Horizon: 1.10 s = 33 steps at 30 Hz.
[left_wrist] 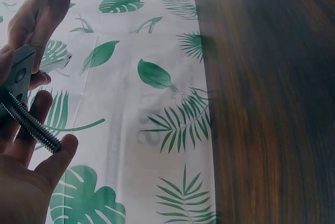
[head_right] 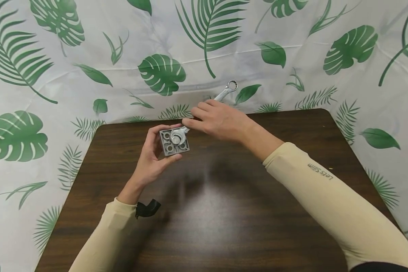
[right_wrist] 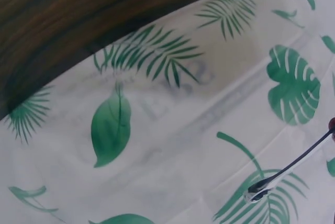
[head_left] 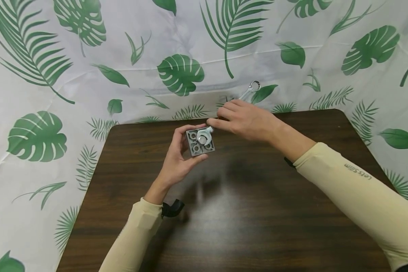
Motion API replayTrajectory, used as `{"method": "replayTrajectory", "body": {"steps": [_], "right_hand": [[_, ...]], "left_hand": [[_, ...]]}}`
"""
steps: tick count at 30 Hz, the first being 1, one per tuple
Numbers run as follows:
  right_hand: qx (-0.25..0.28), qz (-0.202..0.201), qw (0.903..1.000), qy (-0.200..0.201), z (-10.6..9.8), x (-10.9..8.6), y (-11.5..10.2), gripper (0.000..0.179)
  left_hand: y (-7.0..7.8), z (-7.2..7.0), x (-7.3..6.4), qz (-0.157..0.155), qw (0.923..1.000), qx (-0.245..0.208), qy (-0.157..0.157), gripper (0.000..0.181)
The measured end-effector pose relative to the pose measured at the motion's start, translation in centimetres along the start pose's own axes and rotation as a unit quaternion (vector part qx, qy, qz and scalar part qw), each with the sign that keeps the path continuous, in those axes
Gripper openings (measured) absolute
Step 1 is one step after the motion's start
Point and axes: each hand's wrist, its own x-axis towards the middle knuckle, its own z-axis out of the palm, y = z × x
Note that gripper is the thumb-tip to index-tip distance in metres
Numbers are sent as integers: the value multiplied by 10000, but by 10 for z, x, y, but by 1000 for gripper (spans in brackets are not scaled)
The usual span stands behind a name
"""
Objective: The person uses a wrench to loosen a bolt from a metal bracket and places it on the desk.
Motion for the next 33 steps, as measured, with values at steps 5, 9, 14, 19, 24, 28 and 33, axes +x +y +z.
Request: {"method": "replayTrajectory", "body": {"steps": [5, 9, 14, 19, 24, 28, 33], "right_hand": [[116, 156, 9997, -127, 2, -5, 0, 49], [341, 564, 9976, -229, 3, -11, -1, 52], [547, 1213, 9904, -364, 2, -19, -6, 51], [1259, 2309, 9648, 47, -2, -21, -24, 39], [2102, 3578, 9096, -187, -17, -10, -52, 34], [2755, 4136, 8660, -551, -27, -1, -75, 39], [3336, 4568, 8220, -657, -32, 5, -97, 37]], "left_hand": [[-2, 0, 0, 117, 9999, -55, 64, 74], [-11, -1, -2, 211, 9996, -101, 185, 75], [-27, -3, -3, 229, 9992, -90, 327, 79], [-27, -3, -2, 297, 9983, -48, 501, 78], [-31, -1, -1, 301, 9973, -62, 666, 78], [-26, 0, 0, 271, 9964, -99, 801, 77], [-11, 4, 4, 246, 9958, -48, 883, 72]]}}
